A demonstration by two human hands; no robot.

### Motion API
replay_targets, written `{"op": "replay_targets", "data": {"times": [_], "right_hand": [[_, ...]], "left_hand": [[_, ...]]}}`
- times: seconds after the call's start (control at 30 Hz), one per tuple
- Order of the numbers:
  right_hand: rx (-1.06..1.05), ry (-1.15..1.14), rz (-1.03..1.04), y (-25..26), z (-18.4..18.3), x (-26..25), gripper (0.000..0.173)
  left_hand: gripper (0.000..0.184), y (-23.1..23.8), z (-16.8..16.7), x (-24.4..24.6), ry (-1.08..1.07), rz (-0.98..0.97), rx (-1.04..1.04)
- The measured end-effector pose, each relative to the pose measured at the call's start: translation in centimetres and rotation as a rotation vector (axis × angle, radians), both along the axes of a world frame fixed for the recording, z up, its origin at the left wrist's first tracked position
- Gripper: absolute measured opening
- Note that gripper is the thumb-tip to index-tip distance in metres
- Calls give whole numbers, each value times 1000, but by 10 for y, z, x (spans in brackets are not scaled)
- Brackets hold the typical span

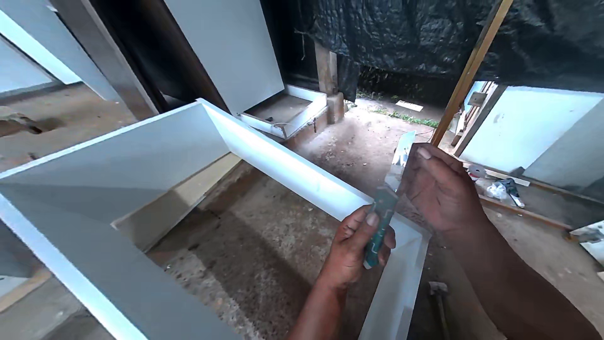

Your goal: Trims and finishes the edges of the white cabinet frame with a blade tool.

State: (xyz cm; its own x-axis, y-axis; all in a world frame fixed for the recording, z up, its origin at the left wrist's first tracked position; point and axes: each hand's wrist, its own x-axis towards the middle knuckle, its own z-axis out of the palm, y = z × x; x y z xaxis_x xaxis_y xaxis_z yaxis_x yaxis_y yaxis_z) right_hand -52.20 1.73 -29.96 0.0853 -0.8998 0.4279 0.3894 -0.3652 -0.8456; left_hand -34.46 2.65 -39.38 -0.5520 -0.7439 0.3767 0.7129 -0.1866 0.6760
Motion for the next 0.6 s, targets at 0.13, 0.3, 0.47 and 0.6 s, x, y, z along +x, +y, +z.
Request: {"op": "replay_targets", "data": {"times": [0.13,0.3,0.47,0.6], "right_hand": [[-3,-26,24,-1,-6,-3,32],[-4,-22,-54,0,-10,-10,22],[26,12,-71,-2,-14,-20,33],[-36,78,-151,-5,-18,-29,30]], "left_hand": [[31,2,2,-5,-20,56,-33],[31,1,-1,-14,-74,97,-65],[32,-1,-8,-17,-108,81,-46],[31,-1,-14,-13,-186,98,-43]]}}
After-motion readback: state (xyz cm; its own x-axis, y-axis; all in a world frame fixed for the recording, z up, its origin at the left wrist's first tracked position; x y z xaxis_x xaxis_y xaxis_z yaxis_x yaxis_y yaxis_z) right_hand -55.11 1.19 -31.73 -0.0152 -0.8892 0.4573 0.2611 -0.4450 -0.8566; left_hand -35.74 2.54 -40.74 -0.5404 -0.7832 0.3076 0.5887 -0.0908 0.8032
